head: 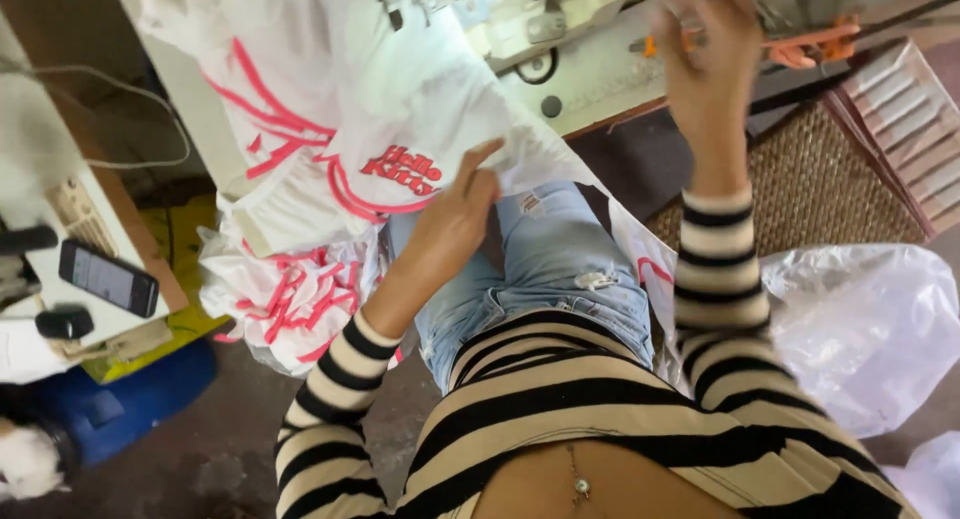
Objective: A person is unfolding and stacking white garments with pink trim on a workbench in a sewing factory.
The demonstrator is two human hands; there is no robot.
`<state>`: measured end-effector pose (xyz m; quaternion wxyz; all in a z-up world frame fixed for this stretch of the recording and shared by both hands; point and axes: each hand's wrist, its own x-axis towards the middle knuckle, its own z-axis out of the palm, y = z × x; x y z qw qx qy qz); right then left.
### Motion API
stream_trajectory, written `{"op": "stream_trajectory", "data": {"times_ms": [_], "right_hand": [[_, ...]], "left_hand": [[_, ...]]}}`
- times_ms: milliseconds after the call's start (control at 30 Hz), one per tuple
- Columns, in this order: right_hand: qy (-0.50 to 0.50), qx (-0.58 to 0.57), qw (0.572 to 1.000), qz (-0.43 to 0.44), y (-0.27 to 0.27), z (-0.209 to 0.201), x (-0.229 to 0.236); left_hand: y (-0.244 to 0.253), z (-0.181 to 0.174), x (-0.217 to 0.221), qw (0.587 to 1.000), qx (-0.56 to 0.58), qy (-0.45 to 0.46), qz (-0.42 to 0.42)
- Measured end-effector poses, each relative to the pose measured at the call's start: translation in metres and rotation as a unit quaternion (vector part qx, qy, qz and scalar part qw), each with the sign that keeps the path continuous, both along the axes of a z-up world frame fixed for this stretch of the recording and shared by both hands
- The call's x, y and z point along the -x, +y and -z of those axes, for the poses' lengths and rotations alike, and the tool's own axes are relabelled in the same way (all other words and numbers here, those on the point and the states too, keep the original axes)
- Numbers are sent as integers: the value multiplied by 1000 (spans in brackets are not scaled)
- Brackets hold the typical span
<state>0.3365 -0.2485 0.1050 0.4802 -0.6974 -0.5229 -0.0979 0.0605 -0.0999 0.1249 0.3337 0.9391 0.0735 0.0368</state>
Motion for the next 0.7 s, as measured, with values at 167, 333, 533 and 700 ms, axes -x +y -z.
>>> {"op": "stream_trajectory", "data": {"times_ms": [167, 333, 533, 700], "right_hand": [[707, 82, 686, 152, -101, 117, 29], [193, 290, 935, 70, -146, 462, 3], [738, -7, 662, 134, -47, 425, -36], [749, -39, 615, 242, -43, 422, -34]], "left_hand": [[7, 10, 10, 999, 11, -33, -29], [-2, 5, 2, 995, 32, -83, -42], [3, 26, 10, 982, 104, 15, -154], [16, 34, 10, 980, 88, 13, -179]]}}
